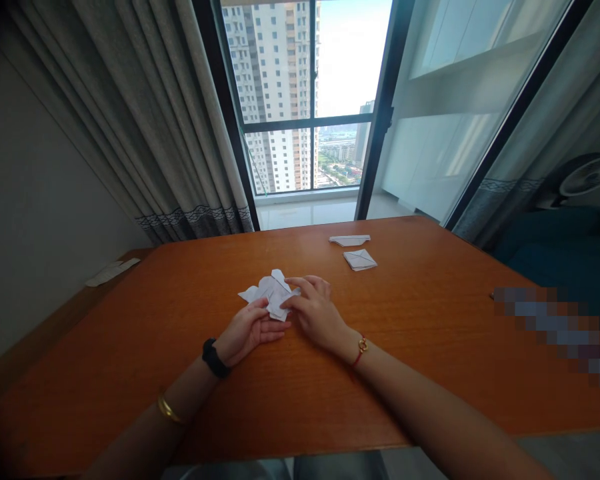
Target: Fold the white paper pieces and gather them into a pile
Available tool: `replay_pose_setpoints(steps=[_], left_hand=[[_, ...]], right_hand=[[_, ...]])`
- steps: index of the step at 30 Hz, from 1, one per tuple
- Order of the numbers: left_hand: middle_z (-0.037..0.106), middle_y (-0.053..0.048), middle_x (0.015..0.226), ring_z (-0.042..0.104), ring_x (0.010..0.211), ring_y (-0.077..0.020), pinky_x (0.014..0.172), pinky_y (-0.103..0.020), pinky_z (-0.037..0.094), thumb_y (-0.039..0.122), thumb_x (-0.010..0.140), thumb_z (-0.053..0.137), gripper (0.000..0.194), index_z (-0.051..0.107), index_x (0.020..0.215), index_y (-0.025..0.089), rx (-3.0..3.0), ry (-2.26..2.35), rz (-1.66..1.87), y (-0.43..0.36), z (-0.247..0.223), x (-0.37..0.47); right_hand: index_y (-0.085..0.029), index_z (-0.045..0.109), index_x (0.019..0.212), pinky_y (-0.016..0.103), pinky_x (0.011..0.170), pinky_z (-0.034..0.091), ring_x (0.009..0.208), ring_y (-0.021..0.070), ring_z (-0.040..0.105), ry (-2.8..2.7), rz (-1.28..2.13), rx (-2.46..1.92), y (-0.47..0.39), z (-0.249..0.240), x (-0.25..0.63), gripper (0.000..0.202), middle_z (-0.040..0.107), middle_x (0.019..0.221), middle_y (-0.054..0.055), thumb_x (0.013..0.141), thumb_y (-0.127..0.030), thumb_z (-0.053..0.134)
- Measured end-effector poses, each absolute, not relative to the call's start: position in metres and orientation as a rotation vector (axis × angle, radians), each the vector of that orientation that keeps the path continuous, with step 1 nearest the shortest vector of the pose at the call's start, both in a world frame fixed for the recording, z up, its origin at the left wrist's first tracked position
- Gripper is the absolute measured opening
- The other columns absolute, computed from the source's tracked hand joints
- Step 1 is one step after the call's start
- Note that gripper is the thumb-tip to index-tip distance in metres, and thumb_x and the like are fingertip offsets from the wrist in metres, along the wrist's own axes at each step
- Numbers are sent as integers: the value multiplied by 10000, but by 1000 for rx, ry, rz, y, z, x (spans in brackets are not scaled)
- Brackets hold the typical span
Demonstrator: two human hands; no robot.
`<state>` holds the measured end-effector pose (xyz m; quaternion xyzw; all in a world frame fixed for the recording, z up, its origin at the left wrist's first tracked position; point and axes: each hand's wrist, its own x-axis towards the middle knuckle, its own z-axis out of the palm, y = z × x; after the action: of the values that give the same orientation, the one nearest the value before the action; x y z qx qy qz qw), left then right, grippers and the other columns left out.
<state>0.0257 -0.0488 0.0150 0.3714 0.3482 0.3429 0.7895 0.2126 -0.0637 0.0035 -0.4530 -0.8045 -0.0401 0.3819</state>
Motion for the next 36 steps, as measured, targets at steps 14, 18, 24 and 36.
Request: replay_pose_setpoints(steps=[14,18,24,36], left_hand=[[695,-102,921,707,837,-201,709,-285,557,111,875,462,100,408,836,185,637,950,1457,-17,19,0],[697,-111,892,709,799,-196,709,-309,558,90,868,449,90,433,840,174,557,956,1478,-6,15,-10],[692,-105,925,711,768,-195,639,-280,558,106,867,459,82,425,843,177,598,978,1416,-10,10,-3],[688,-105,915,709,738,-192,639,-297,566,152,873,465,41,430,870,173,654,1008,1437,-9,7,-7]], right_hand=[[-227,572,1219,493,1009,276,1236,306,335,-2044,203,-1606,-28,2,200,408,428,1382,117,836,-368,558],[-252,447,1344,517,1033,205,1311,334,258,-2253,301,-1506,6,-3,174,769,356,1451,119,686,-585,664],[-234,618,985,463,972,248,1151,300,434,-2344,339,-1438,15,-5,179,539,588,1171,70,608,-606,722],[-220,615,984,270,659,364,760,172,593,-2367,633,-1685,24,25,218,314,663,873,9,679,-277,665]])
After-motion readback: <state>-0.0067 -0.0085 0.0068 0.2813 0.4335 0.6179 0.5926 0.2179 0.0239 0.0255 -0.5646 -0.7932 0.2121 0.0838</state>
